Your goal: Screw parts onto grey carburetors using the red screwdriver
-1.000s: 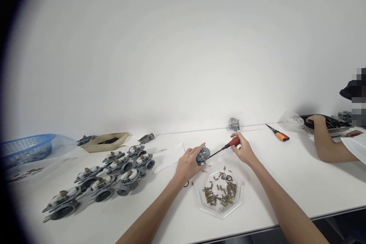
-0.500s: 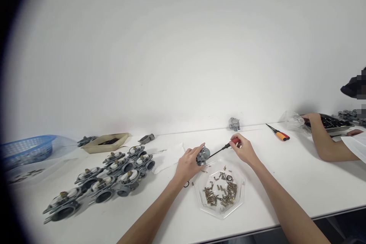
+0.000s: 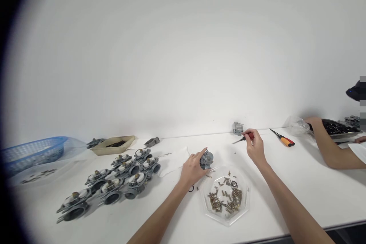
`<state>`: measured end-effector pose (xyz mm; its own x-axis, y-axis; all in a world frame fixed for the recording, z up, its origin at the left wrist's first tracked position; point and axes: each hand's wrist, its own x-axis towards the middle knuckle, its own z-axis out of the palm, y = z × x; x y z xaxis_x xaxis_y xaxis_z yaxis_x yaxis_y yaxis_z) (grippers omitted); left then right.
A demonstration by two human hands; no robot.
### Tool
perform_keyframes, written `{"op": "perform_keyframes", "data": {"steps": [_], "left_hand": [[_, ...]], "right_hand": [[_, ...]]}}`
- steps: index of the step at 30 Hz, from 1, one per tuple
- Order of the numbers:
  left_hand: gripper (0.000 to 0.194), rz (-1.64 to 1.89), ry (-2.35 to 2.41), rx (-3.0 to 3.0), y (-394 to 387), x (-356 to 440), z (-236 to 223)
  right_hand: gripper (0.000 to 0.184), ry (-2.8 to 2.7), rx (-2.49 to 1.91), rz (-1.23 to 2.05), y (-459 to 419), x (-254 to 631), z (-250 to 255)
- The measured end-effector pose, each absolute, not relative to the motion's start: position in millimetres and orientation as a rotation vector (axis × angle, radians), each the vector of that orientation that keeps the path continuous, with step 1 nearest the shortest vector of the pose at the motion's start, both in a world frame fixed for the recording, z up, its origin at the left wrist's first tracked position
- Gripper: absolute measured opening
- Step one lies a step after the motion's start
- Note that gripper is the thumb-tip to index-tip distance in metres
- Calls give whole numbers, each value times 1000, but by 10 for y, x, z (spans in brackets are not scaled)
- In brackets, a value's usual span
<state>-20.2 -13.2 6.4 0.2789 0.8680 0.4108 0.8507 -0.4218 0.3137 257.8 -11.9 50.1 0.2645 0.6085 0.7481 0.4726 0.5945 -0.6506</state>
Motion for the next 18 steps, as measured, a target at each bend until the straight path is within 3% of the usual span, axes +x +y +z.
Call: {"op": "perform_keyframes", "data": {"steps": [3,6,11,18], "left_hand": [[82,884,1650,2457,-117,-207,18],[85,996,1589,2447,-102,-206,-31],[80,1283,1591,2329,-113,-196,-33],[80,1395,1589,2230,-76,-249,-2]], "right_hand": [[24,-1886,-1146,-51,-49,2486,648],[24,-2305,-1240,-103,35,2178,738],[6,-2356,-1303,208,189,1725,774],[8,-2354,-1222,438,302,1634,784]]}}
